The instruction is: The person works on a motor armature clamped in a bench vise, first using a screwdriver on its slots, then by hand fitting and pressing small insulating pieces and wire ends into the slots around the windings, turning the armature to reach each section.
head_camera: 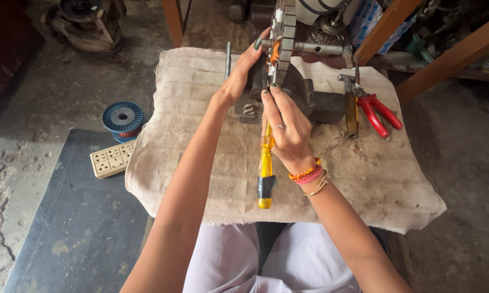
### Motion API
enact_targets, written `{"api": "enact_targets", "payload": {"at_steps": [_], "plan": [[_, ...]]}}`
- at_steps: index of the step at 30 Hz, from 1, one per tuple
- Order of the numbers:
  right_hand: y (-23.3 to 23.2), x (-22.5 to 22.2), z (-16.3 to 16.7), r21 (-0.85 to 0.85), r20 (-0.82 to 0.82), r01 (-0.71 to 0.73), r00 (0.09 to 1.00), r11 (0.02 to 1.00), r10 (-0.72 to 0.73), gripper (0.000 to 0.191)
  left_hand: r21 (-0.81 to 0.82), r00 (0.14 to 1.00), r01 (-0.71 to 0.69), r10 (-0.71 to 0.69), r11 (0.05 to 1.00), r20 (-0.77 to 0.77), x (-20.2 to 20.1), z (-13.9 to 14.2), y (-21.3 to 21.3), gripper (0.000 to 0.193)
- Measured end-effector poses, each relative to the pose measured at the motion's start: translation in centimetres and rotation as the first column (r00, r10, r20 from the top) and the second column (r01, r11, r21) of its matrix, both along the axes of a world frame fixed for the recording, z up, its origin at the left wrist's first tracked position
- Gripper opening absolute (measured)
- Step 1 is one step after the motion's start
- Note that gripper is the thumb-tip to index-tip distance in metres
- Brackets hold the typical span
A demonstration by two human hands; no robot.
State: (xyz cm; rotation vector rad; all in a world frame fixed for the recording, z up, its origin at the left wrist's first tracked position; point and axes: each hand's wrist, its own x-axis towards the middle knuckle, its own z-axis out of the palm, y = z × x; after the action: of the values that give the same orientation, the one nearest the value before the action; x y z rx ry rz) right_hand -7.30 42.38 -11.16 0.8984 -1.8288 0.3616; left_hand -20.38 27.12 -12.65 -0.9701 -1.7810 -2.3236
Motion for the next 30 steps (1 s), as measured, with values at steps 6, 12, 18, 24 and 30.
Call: {"api": "enact_targets", "payload": {"at_steps": [6,12,18,24,30], "plan": [[-0.9,0.0,0.3,-0.041,0.029,0.001,1.000,0.999,0.000,0.039,-0.096,0.996,-0.082,0.080,0.992,-0.028,0.1,-0.3,-0.5,0.093],[-2.5,0.3,1.1,-0.073,0.045,-0.018,0.999,0.997,0.021,0.036,-0.113,0.998,-0.062,0.061,0.992,-0.014,0.1,0.3,-1.7,0.096],[-4.2,-0.3,0.5,-0.052,0.043,0.013,0.999,0.999,-0.011,0.035,-0.057,1.000,0.019,-0.019,0.998,0.006,0.5,1.0,-2.3,0.094],[-5.2,-1.5,-0.5,-0.040,0.042,0.025,0.999,0.999,-0.023,0.037,-0.056,0.999,0.034,-0.034,0.998,-0.012,0.5,1.6,-2.1,0.095],[-5.0,-0.9,-0.2,-0.051,0.082,0.007,0.997,0.999,-0.003,0.040,-0.058,1.000,0.000,0.000,0.998,0.001,1.0,1.7,-1.9,0.095]]}}
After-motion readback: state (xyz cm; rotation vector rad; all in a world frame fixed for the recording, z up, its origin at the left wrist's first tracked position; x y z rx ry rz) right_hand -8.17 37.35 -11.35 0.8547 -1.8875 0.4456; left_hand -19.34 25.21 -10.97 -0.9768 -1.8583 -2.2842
